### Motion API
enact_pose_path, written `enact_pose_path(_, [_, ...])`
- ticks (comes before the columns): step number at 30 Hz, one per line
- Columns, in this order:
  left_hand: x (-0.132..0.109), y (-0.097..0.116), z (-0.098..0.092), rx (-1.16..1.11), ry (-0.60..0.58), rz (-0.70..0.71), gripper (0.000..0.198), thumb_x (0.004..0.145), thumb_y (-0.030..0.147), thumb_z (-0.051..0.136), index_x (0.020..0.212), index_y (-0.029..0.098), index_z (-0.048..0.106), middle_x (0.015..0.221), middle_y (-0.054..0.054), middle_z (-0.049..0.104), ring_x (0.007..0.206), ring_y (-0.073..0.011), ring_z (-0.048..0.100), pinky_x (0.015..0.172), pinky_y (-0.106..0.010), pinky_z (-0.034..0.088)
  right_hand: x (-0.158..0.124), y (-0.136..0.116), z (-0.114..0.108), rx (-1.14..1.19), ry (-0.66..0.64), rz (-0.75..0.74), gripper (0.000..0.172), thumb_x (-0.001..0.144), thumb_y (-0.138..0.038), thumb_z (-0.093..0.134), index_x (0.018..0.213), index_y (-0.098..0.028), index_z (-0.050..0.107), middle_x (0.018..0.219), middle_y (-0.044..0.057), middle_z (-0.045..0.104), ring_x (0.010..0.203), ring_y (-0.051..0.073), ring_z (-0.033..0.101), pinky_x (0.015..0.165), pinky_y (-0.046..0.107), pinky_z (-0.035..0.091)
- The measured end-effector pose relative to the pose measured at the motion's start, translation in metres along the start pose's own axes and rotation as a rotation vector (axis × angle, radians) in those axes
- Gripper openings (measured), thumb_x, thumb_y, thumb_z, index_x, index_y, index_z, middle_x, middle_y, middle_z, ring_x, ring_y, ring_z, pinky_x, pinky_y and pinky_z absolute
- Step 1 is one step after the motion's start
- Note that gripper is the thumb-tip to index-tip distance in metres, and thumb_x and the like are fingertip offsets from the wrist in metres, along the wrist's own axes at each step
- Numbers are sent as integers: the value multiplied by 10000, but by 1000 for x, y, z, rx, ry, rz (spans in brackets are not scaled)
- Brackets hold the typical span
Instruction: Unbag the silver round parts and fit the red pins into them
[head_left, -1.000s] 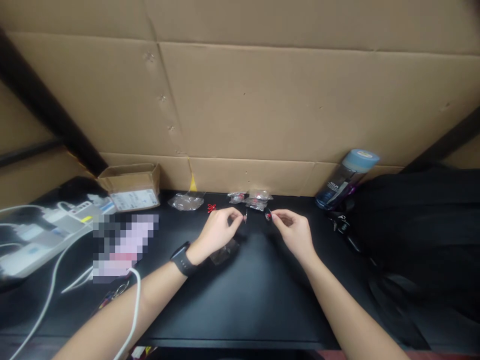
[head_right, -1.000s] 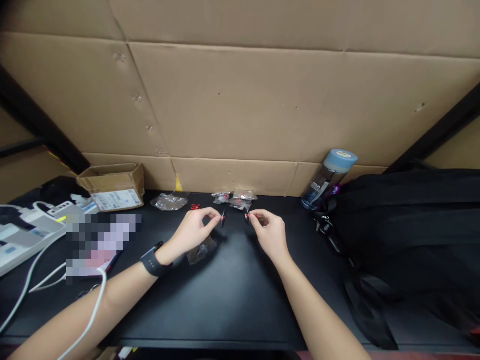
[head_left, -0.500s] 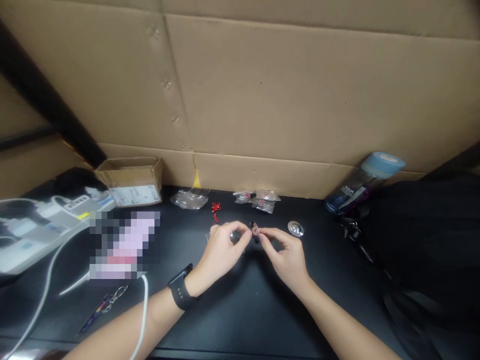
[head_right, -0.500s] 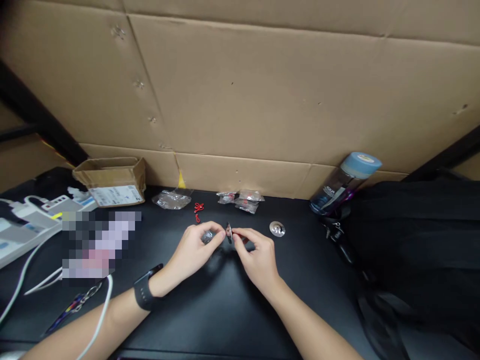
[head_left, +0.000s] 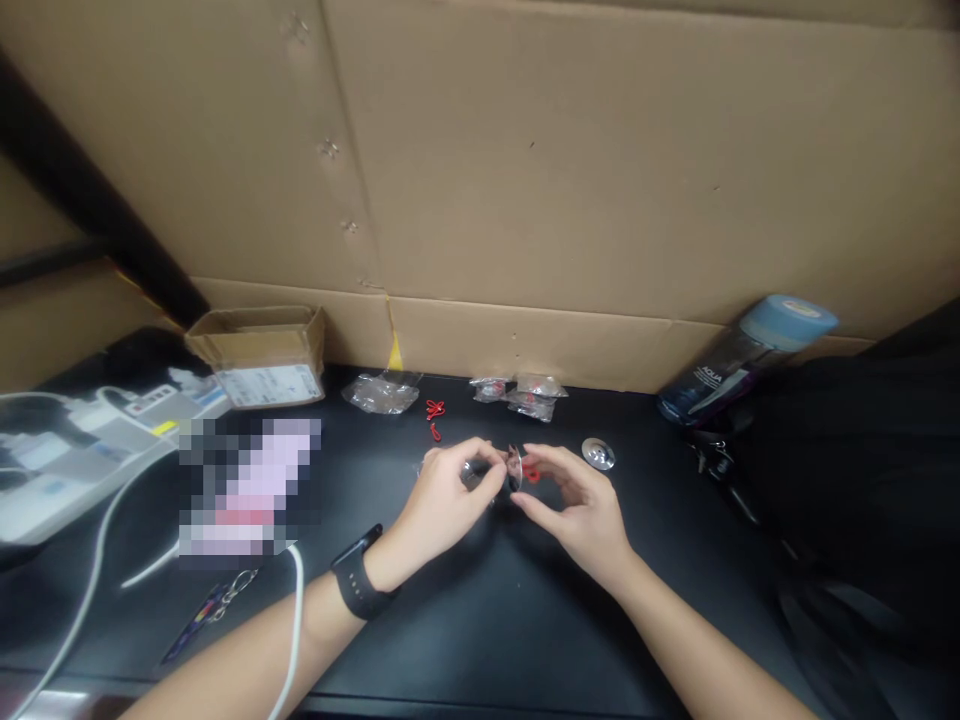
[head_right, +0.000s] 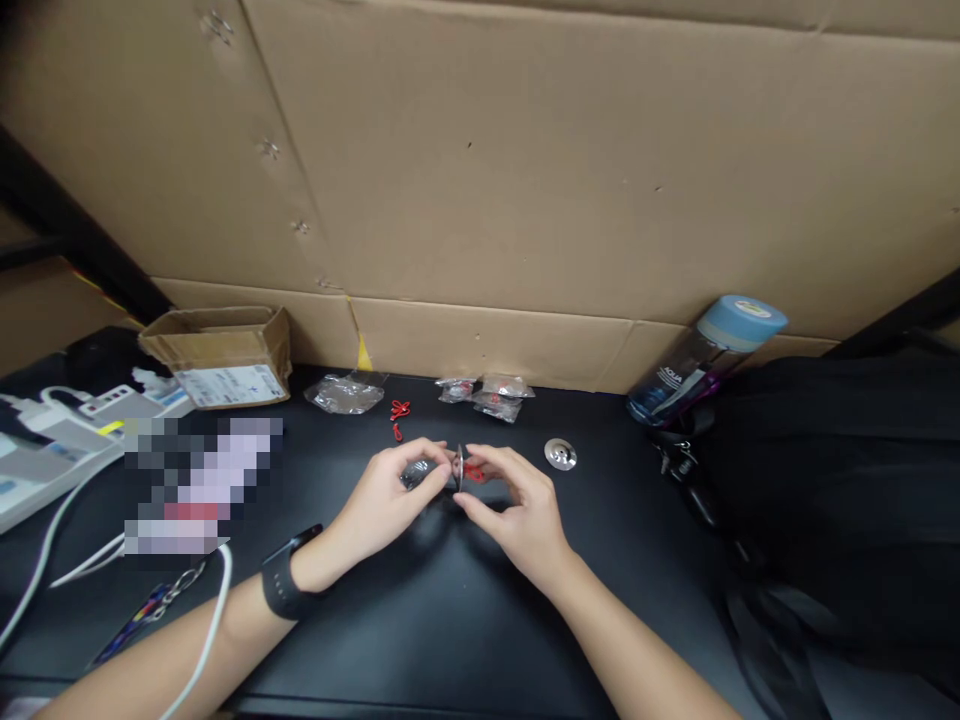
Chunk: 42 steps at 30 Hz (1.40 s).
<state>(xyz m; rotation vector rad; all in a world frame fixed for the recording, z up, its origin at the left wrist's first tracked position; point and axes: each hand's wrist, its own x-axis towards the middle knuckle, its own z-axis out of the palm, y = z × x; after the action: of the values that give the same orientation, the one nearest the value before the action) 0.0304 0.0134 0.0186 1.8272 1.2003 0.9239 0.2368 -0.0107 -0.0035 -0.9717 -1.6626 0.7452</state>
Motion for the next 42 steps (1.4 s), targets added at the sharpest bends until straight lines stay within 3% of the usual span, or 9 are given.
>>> enact_pose_path(9, [0, 3, -2, 105, -54, 47, 166, 972, 358, 621, 912, 270, 749, 1025, -8, 801, 1171, -253, 683, 1067, -399, 446, 6, -6, -9, -165, -107, -69, 384, 815, -228, 821, 1185, -282, 735, 1273, 97, 700, 1156, 262, 698, 952, 379, 611])
enact_pose_path(14, [10, -8, -38, 433, -144, 277, 290, 1038, 265, 455, 1247, 237, 655, 1264, -72, 726, 1199, -257, 649, 1074, -430, 403, 8, -4, -8, -198, -108, -40, 345, 778, -194, 806, 1109, -249, 726, 1215, 97, 730, 1140, 267, 704, 996, 402, 581])
enact_pose_path(18, [10, -29, -68, 451, -570, 424, 565, 828, 141, 603, 1374, 287, 592, 1453, -64, 623, 1380, -281, 540, 1174, -429, 340, 8, -3, -7, -128, -84, 35, 334, 761, -180, 801, 1080, -237, 717, 1219, 108, 734, 1153, 276, 702, 1002, 416, 579])
enact_pose_path(20, [7, -38, -71, 440, -637, 426, 785, 744, 187, 683, 1495, 309, 492, 1567, -76, 520, 1480, -342, 428, 1227, -495, 270, 7, -4, -6, -120, -86, 50, 324, 750, -177, 808, 1055, -235, 715, 1205, 108, 742, 1151, 279, 704, 1022, 429, 565])
enact_pose_path(22, [3, -45, -69, 454, -632, 413, 910, 713, 216, 716, 1563, 317, 408, 1612, -86, 463, 1522, -379, 356, 1241, -552, 223, 7, -5, -5, -131, -93, 51, 315, 740, -171, 816, 1031, -237, 712, 1192, 101, 749, 1150, 279, 705, 1046, 437, 546])
enact_pose_path(26, [-1, -50, -65, 455, -580, 408, 829, 769, 222, 715, 1547, 316, 447, 1553, -81, 537, 1491, -338, 421, 1235, -509, 262, 7, -5, -1, -121, -105, 61, 308, 740, -185, 827, 1008, -240, 688, 1187, 97, 750, 1149, 278, 708, 1044, 441, 539])
enact_pose_path(31, [-5, -52, -81, 427, -615, 378, 991, 737, 357, 816, 1611, 327, 350, 1634, -105, 428, 1510, -370, 391, 1239, -534, 264, 5, -7, 4, -113, -147, 61, 283, 753, -221, 838, 983, -241, 674, 1187, 102, 752, 1130, 275, 714, 1026, 443, 541])
enact_pose_path(37, [-3, -61, -87, 514, -569, 359, 661, 907, 323, 698, 1529, 383, 484, 1617, -57, 463, 1513, -326, 400, 1237, -528, 248, 5, -6, 2, -117, -187, 27, 285, 765, -250, 849, 990, -247, 674, 1195, 102, 752, 1121, 270, 712, 1007, 440, 544])
enact_pose_path(42, [-1, -67, -73, 528, -498, 391, 648, 918, 476, 712, 1518, 342, 507, 1550, -86, 548, 1481, -311, 446, 1215, -484, 269, 3, -1, 1, -189, -207, 28, 273, 788, -267, 834, 997, -250, 660, 1236, 109, 745, 1137, 286, 713, 1028, 477, 530])
